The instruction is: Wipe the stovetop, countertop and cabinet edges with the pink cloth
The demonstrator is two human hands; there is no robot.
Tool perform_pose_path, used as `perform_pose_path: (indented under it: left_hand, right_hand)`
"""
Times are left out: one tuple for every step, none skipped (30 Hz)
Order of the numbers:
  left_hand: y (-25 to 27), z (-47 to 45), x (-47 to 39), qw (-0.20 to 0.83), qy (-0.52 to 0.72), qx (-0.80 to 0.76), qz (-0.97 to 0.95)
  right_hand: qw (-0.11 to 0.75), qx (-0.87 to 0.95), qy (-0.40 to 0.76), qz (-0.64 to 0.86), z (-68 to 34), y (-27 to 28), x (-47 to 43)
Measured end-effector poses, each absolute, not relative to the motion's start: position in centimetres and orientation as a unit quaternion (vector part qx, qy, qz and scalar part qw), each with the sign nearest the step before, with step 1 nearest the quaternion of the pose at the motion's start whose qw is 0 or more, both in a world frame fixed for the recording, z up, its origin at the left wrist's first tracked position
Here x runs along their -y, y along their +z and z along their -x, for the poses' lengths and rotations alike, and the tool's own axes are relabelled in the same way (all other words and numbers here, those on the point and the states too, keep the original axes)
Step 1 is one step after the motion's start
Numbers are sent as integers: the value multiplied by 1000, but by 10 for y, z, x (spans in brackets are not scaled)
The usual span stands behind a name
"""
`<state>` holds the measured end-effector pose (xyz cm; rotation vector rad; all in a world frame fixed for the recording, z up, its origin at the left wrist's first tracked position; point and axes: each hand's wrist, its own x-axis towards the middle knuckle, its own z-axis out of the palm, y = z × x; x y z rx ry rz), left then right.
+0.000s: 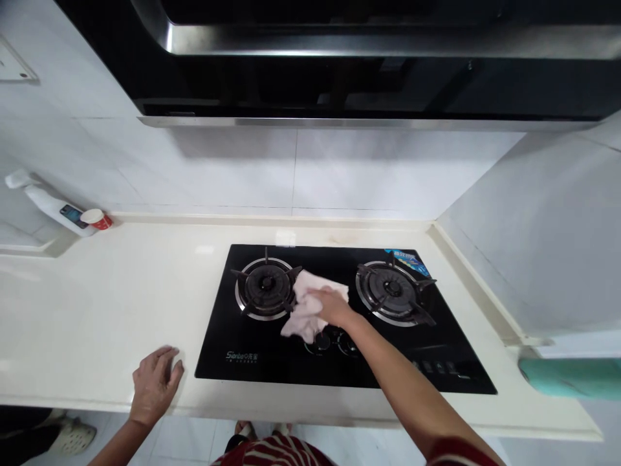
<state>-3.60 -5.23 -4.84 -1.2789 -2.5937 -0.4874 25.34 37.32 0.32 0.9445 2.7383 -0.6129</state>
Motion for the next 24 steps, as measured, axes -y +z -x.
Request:
perform_pose_path:
  left_hand:
    - [-48,36,52,108,-165,878,436]
    - [-48,35,52,111,-166,877,437]
    - [-47,35,52,114,-166,876,438]
    - [-47,35,52,114,-166,876,437]
    - [-47,34,52,113,-167,876,437]
    - [-46,34,52,111,-169,876,437]
    - [-46,34,52,108,-170,877,437]
    - [-47,34,53,105,-172,876,438]
    - [-47,35,53,101,-173,876,439]
    - [-48,35,54,98,-173,876,440]
    - [-49,35,54,96,-173,876,440]
    - [-50,35,54,95,-173,876,439]
    - [-51,36,55,97,-173,876,439]
    - [-51,36,55,100,-174,876,438]
    - [-52,36,55,104,-174,876,438]
    - [-52,35,54,108,-174,875,439]
    - [-52,35,54,111,-174,874,441]
    - [-51,35,54,113,-175,872,443]
    - [-50,34,55,116,-175,871,445]
    - [-50,34,55,119,-177,869,446]
    - [-49,34,55,120,-178,868,448]
    - [-48,34,55,121,-179,867,449]
    - [-48,34,55,121,-179,867,450]
    - [-47,33,55,121,-180,866,450]
  right_hand:
    - [84,-914,-196,-345,-249,5,-390]
    - [78,-906,-186,-371,-244,7,-405]
    - [73,-900,-178,-390,-240,9,-417]
    - [69,-897,-174,-400,-237,10,-424]
    - [67,-898,-172,-399,-237,10,-425]
    - [67,-902,-173,-389,-238,9,-420]
    - [71,-908,-177,-372,-241,7,-409]
    - [78,-916,-181,-350,-246,5,-395]
    - [87,-922,-186,-329,-251,3,-377]
    - [97,-926,-191,-309,-256,0,-360]
    - [105,-929,-196,-296,-260,-2,-344]
    - [110,-930,-200,-287,-262,-3,-330]
    - [110,-930,-203,-287,-262,-5,-321]
    - [108,-928,-201,-295,-260,-6,-316]
    - [105,-925,-196,-308,-256,-8,-315]
    - [102,-923,-188,-321,-251,-9,-318]
    - [100,-920,-181,-334,-246,-10,-326]
    - [96,-917,-175,-345,-241,-11,-336]
    - [91,-914,-172,-355,-236,-12,-349]
    - [84,-911,-170,-366,-232,-13,-363]
    - [75,-906,-167,-381,-228,-13,-379]
    - [65,-899,-160,-401,-224,-13,-396]
    - [56,-891,-151,-425,-219,-12,-412]
    - [47,-881,-141,-450,-213,-10,-428]
